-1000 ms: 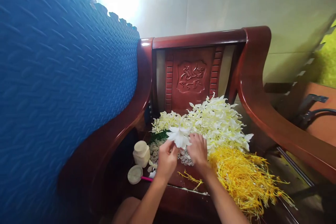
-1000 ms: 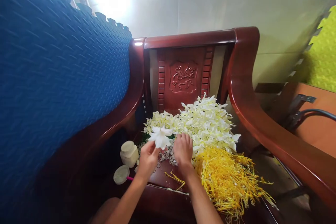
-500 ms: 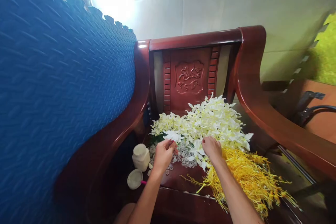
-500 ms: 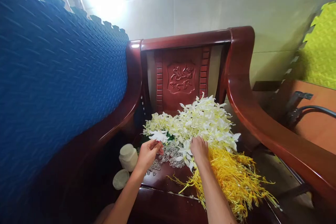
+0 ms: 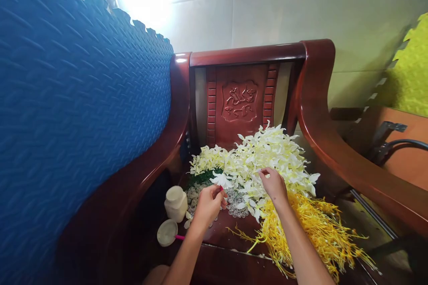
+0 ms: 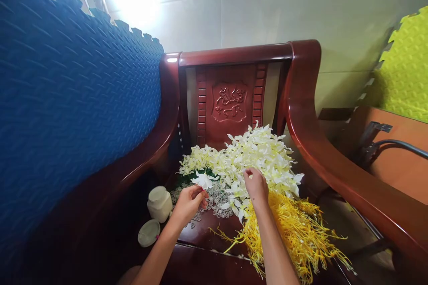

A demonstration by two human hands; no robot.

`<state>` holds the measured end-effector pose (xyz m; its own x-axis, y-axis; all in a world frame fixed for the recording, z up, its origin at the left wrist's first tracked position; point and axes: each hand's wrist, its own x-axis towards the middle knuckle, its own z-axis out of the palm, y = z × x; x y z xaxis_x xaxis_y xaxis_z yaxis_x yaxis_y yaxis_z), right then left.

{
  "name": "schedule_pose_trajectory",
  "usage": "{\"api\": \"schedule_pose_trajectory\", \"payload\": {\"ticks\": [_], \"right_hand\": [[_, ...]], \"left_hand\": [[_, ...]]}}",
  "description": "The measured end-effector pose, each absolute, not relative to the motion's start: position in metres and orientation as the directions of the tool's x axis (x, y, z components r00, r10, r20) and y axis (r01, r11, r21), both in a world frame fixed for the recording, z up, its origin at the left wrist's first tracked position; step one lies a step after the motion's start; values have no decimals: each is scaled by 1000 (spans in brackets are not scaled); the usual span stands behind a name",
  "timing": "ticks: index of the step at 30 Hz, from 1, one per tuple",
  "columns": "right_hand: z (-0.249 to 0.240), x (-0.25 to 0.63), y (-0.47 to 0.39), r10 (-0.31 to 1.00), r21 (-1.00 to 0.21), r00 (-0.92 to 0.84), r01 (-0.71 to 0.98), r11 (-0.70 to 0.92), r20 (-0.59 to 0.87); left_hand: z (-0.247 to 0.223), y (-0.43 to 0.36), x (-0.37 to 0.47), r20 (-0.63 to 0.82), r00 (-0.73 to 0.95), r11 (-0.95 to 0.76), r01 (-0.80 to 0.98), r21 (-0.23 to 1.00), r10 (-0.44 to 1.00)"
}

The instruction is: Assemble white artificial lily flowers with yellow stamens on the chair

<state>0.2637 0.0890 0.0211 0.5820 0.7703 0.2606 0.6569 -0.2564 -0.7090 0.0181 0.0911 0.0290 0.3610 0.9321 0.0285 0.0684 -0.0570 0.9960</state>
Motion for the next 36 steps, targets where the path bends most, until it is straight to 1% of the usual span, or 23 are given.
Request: {"api": "schedule_pose_trajectory", "payload": {"ticks": [4, 5, 6, 7, 8, 9, 10, 11, 12, 13, 15, 17, 19, 22, 23, 24, 25, 26, 28, 30, 33, 36], "right_hand": [[32, 261, 88, 736, -835, 637, 518, -187, 231], [37, 258, 87, 736, -869, 643, 469, -160, 211], [41, 255, 86, 744, -916, 645, 384, -115, 176], [46, 251, 84, 760, -962, 637, 267, -58, 131], [51, 246, 81, 784, -996, 616, 86, 20, 69], [57, 241, 79, 812, -990, 583, -110, 88, 7], [61, 236, 76, 839, -953, 543, -273, 134, -38], [65, 232, 73, 860, -907, 507, -390, 161, -66], [68, 229, 71, 870, -878, 486, -446, 172, -77], [69, 227, 70, 871, -870, 485, -460, 179, -77], [68, 228, 69, 836, -897, 545, -401, 187, -69], [63, 236, 70, 750, -945, 659, -278, 173, -56], [56, 248, 71, 659, -986, 752, -124, 111, -21], [50, 261, 71, 605, -994, 792, 111, -12, 81], [51, 262, 71, 606, -990, 790, 139, -25, 96], [52, 261, 71, 621, -993, 779, 117, -14, 83], [55, 257, 70, 653, -999, 756, 46, 20, 48], [58, 252, 70, 698, -996, 716, -72, 62, -8], [65, 239, 68, 806, -933, 584, -334, 133, -95], [73, 225, 66, 868, -840, 480, -518, 162, -128], [82, 212, 61, 903, -743, 398, -652, 152, -164], [86, 206, 56, 910, -722, 371, -679, 132, -183]], "left_hand": [[29, 90, 18, 53, 363, -77, 53, 996, 930], [29, 89, 18, 62, 364, -89, 59, 994, 929], [29, 89, 18, 70, 367, -101, 67, 993, 928], [29, 88, 18, 74, 371, -110, 77, 991, 926], [28, 87, 19, 75, 377, -116, 87, 990, 923], [28, 86, 19, 75, 383, -120, 95, 988, 921], [27, 85, 19, 74, 388, -124, 106, 987, 919], [27, 84, 20, 74, 392, -130, 118, 984, 917], [27, 83, 21, 75, 395, -137, 130, 982, 916], [27, 82, 22, 76, 395, -143, 142, 979, 915], [27, 81, 23, 75, 395, -148, 158, 976, 916], [27, 80, 24, 71, 396, -143, 155, 978, 915], [27, 79, 24, 72, 400, -142, 149, 979, 914], [25, 80, 24, 79, 403, -157, 162, 974, 912], [24, 80, 24, 83, 405, -165, 172, 971, 911], [22, 80, 24, 87, 407, -174, 182, 968, 909], [21, 80, 24, 91, 409, -184, 193, 964, 908], [20, 80, 24, 93, 412, -191, 203, 960, 907], [18, 79, 25, 91, 417, -196, 217, 956, 904], [18, 78, 26, 87, 424, -194, 217, 957, 901], [20, 75, 26, 95, 440, -202, 203, 958, 893], [24, 73, 26, 120, 454, -218, 168, 961, 883]]}}
